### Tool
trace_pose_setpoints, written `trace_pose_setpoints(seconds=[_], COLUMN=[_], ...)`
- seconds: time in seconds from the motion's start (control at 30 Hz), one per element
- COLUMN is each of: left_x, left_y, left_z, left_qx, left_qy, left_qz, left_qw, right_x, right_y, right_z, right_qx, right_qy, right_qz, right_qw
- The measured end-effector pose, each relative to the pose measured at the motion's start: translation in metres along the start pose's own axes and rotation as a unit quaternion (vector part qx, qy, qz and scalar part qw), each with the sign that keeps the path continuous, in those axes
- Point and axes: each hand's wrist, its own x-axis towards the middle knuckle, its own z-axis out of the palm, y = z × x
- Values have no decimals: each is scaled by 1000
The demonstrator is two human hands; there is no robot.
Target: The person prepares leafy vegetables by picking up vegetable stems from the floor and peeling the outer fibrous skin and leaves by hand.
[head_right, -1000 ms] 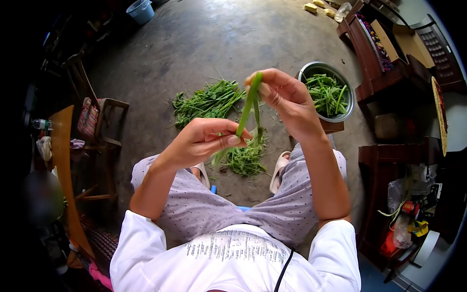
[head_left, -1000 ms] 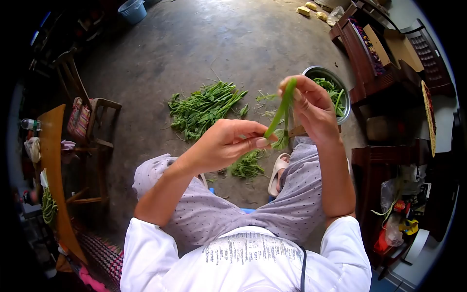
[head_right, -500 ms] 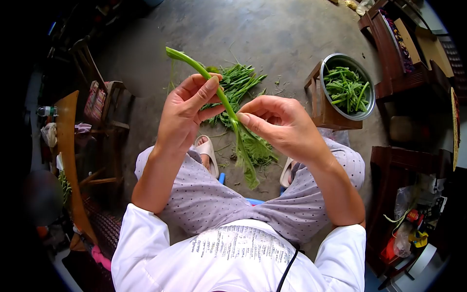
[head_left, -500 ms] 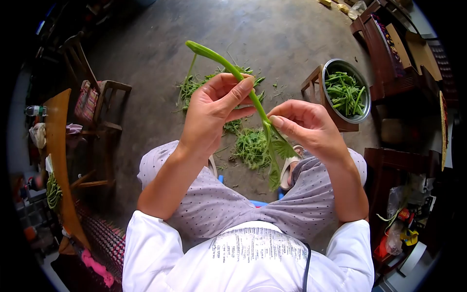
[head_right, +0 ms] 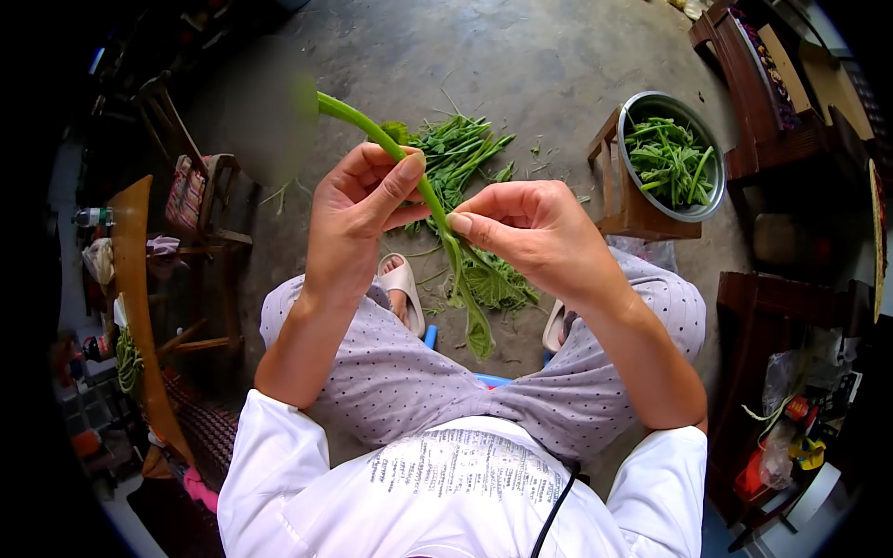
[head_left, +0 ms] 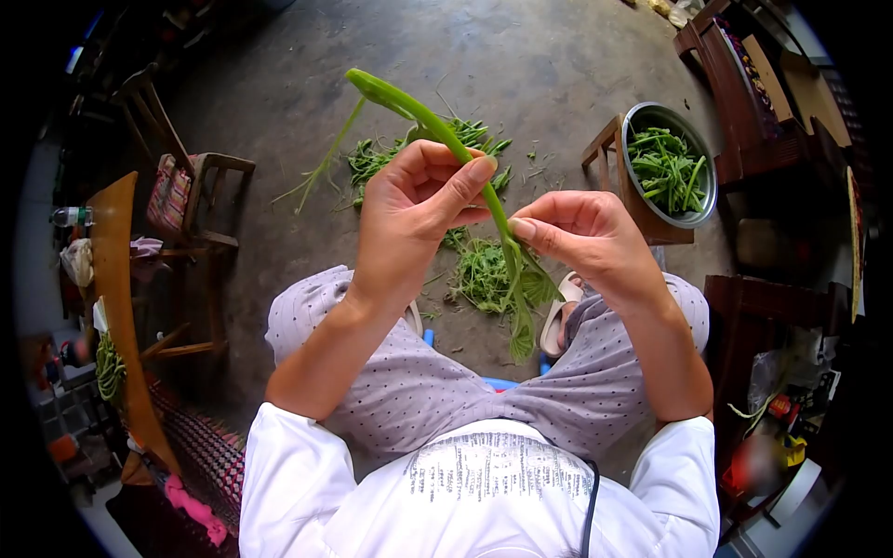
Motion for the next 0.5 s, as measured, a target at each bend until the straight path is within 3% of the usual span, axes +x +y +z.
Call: trace_pose_setpoints(seconds=[0.5], left_x=[-2], left_y=[-3], left_z=[4], left_qx=[5], left_qy=[2], left_qz=[23], left_qw=[1000], right_x=[-2], right_y=[2], right_z=[4], right_qx=[-30], right_qy=[18], right_qz=[-18], right_qw=[999])
